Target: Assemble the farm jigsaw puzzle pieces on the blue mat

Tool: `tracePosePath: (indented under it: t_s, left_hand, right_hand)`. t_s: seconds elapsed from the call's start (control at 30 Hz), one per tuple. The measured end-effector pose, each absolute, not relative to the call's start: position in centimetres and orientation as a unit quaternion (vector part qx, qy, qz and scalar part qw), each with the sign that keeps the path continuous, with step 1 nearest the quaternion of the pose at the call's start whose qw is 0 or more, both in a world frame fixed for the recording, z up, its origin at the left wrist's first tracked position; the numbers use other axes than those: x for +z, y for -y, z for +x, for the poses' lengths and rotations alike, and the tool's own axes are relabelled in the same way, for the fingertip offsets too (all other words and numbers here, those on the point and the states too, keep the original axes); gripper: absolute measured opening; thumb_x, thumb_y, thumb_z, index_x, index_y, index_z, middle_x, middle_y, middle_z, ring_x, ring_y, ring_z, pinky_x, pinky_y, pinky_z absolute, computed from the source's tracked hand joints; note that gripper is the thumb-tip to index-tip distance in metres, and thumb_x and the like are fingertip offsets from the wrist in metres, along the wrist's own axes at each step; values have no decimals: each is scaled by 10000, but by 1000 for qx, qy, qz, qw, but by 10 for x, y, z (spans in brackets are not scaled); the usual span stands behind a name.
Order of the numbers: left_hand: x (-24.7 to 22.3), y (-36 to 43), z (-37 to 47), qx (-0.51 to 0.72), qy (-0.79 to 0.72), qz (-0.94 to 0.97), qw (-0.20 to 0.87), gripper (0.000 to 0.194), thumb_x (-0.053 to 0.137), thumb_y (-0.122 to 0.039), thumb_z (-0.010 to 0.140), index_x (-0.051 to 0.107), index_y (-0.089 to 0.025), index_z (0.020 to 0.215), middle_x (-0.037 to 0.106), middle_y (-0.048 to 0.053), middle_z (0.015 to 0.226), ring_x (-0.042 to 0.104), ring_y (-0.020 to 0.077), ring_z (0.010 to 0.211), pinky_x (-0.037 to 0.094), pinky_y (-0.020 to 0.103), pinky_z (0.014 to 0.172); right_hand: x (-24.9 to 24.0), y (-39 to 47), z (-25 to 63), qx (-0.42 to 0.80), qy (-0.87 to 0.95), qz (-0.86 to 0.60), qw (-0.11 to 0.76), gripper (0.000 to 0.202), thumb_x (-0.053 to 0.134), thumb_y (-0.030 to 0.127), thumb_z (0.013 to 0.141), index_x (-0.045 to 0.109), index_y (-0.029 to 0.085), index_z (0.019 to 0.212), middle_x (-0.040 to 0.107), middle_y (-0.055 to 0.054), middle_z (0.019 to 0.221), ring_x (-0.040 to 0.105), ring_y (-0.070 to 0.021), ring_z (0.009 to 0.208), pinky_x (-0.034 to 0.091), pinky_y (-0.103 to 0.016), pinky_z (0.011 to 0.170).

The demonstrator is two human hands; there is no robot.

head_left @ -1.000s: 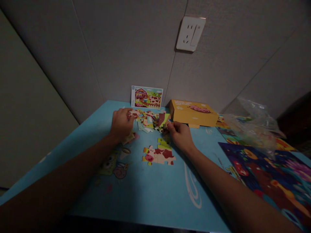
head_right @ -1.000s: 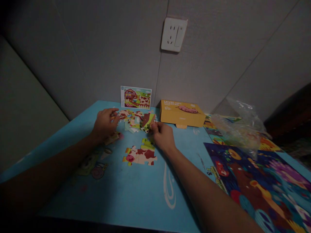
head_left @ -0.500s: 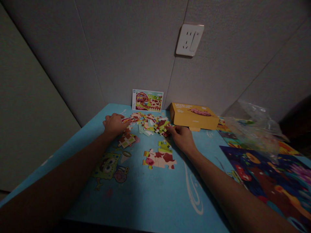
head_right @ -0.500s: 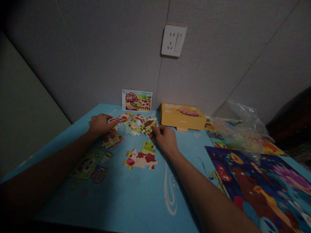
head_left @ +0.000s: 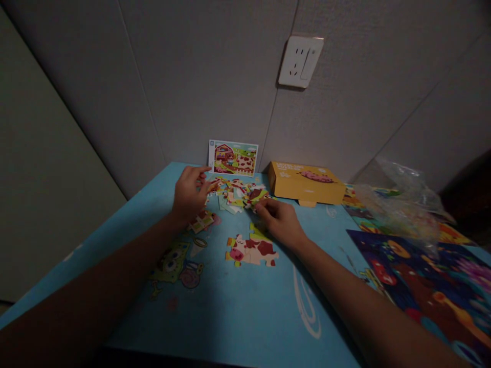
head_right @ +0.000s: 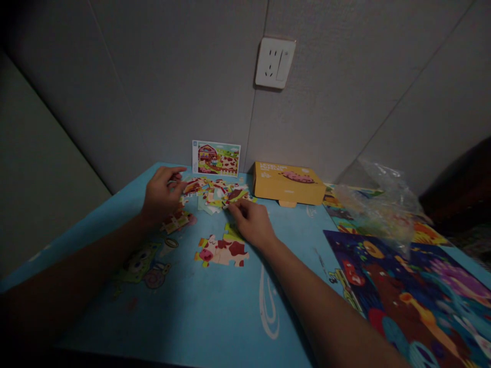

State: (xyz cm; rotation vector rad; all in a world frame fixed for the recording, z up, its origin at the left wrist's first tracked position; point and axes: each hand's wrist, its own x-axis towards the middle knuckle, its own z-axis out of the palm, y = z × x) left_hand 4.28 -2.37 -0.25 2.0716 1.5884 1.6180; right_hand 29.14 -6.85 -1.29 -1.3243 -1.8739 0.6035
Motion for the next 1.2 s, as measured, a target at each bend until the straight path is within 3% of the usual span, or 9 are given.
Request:
tracePosePath:
  t_s: [0.1, 0.2, 0.37, 0.57, 0.7, 0.83, 1.0, 1.07, 1.2]
  left_hand:
    - [-7, 37, 65, 543, -427, 687, 224, 324, 638, -242, 751, 689, -162, 1061, 582, 35, 908, 606, 150, 814, 565, 288, 759]
    - [-12, 48, 78, 498, -352, 716, 339, 338, 670, -245, 736, 700, -161, 1062, 593, 36, 893, 607, 144, 830, 565, 297, 796]
    - [-8, 55, 79, 464, -327, 736, 369, 301, 675, -268, 756, 712, -183, 1043, 585, 32, 873, 589, 139, 834, 555, 285, 796]
    - [-2, 57, 79, 460, -411, 668, 416, 266, 721, -282, 679, 641, -190, 916, 617, 5, 774, 605, 127, 654, 495, 209, 532]
    - [-1, 60, 83, 466, -403, 650, 444, 254, 736, -255, 652, 586, -185, 845, 628, -8, 723, 586, 108, 577, 455, 192, 474]
    - [1, 55, 79, 476, -448, 652, 384, 220, 672, -336, 731, 606, -173, 864, 669, 28, 801, 594, 122, 600, 465, 211, 486]
    - [8, 29, 43, 495, -599, 618, 123, 314, 499, -336, 823, 661, -128, 994, 696, 81, 953, 635, 183, 849, 510, 277, 783]
    - [12, 20, 25, 388, -663, 637, 68, 405, 495, -384, 823, 666, -126, 1084, 696, 95, 986, 638, 222, 899, 491, 312, 835]
    - [12, 13, 6, 117, -675, 725, 68, 725, 588, -720, 675, 686, -119, 1067, 666, 182, 1081, 620, 345, 992, 475, 394, 848]
  right_hand:
    - [-8, 74, 287, 250, 769, -479, 342, 353, 552, 423, 894, 702, 149, 1058, 616, 8, 623, 500, -120, 543, 333, -239, 536]
    - [-7, 76, 286, 266, 779, -466, 324, 319, 539, 403, 898, 713, 149, 980, 558, 26, 575, 437, -105, 509, 305, -237, 519]
    - [-10, 73, 289, 284, 754, -476, 353, 265, 528, 372, 880, 651, 149, 806, 580, 2, 630, 470, -114, 555, 327, -236, 535]
    - [-6, 76, 286, 288, 760, -465, 351, 289, 491, 394, 891, 618, 159, 780, 551, 9, 617, 452, -112, 544, 322, -240, 531]
    - [-5, 77, 286, 292, 779, -439, 340, 291, 490, 384, 885, 603, 160, 738, 523, 16, 601, 434, -108, 539, 314, -238, 527]
    - [-12, 71, 289, 272, 736, -483, 388, 306, 496, 415, 880, 599, 164, 739, 566, -2, 629, 477, -122, 564, 337, -239, 535]
    - [-20, 55, 302, 242, 641, -576, 445, 382, 481, 470, 870, 640, 148, 742, 656, -51, 671, 564, -155, 608, 380, -252, 576]
    - [-20, 50, 307, 214, 627, -616, 427, 431, 485, 508, 854, 635, 148, 670, 618, -41, 600, 527, -148, 567, 341, -253, 541]
    - [-16, 49, 309, 196, 628, -643, 391, 517, 484, 574, 843, 606, 150, 573, 547, -22, 500, 479, -134, 511, 281, -252, 490]
